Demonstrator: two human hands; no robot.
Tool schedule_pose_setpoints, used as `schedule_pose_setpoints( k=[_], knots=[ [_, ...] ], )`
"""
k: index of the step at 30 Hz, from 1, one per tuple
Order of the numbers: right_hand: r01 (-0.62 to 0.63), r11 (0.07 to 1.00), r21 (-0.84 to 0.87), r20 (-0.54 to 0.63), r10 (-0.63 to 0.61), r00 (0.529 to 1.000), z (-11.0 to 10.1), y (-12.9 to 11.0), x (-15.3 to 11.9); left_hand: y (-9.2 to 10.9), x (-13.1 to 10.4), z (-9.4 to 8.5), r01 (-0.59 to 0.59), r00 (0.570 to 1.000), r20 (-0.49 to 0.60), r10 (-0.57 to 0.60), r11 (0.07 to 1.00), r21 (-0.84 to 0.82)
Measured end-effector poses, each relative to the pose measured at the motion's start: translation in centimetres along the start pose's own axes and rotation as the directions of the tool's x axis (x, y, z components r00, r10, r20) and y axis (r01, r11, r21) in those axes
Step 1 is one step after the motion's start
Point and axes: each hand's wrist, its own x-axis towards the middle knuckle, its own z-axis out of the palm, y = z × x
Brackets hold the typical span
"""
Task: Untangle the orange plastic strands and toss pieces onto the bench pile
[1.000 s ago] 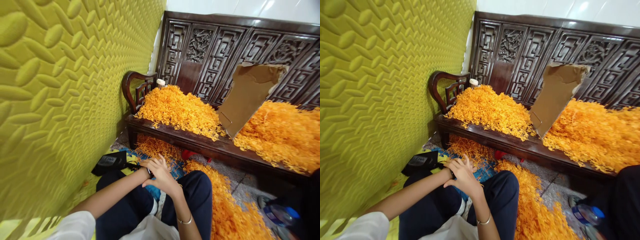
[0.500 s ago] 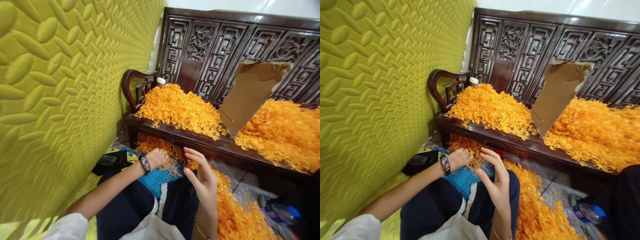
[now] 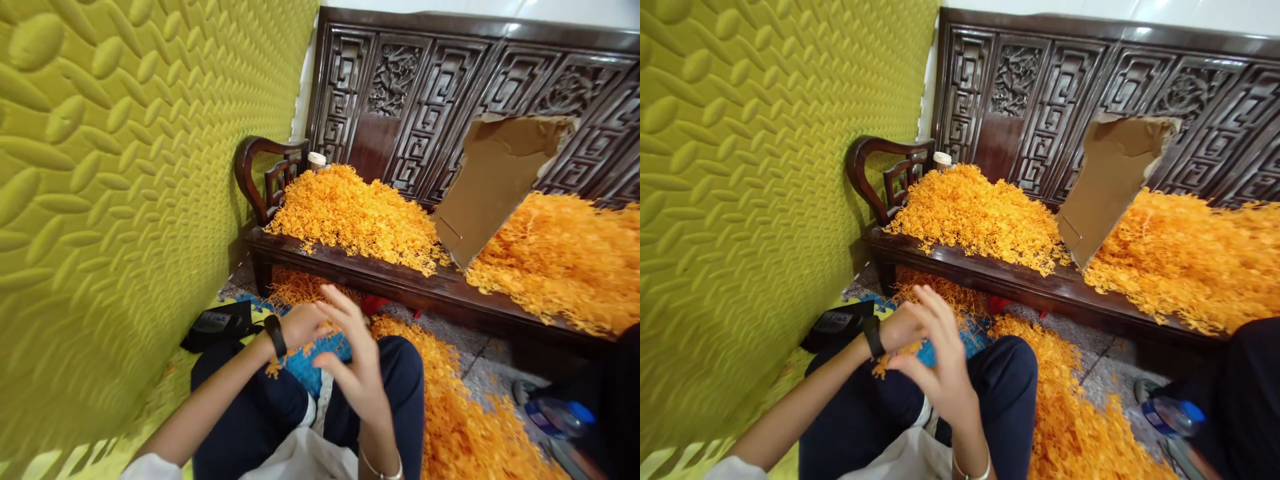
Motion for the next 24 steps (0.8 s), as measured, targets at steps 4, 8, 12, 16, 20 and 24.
schedule_pose_setpoints(
  k=[4,8,12,16,20,24],
  knots=[
    [-0.038,0.985,0.168,-0.476,0.114,0.872,-2.9,0.2,-1.7,-0.1,0.5,-2.3,0.106,0.994,-0.008,-0.11,0.974,-0.198],
    [-0.213,0.956,0.203,-0.402,0.279,0.872,-2.4,1.6,-1.9,0.7,-1.2,-2.7,0.255,0.954,0.012,-0.3,0.789,-0.559],
    [-0.389,0.903,0.182,-0.241,0.424,0.873,-0.9,3.3,-1.7,1.8,-2.6,-2.3,0.221,0.947,-0.016,-0.321,0.686,-0.693],
    [-0.391,0.885,0.254,-0.245,0.45,0.859,-0.2,4.3,-1.6,2.5,-3.7,-1.5,0.185,0.94,-0.063,-0.336,0.656,-0.732],
    [-0.416,0.883,0.216,-0.048,0.435,0.899,-0.5,4.4,-1.3,2.8,-4.7,-0.5,0.172,0.94,-0.101,-0.327,0.705,-0.689],
    [-0.455,0.868,0.197,-0.041,0.471,0.881,-0.5,4.5,-1.6,2.9,-5.6,1.1,0.228,0.94,-0.044,-0.338,0.719,-0.656]
  ],
)
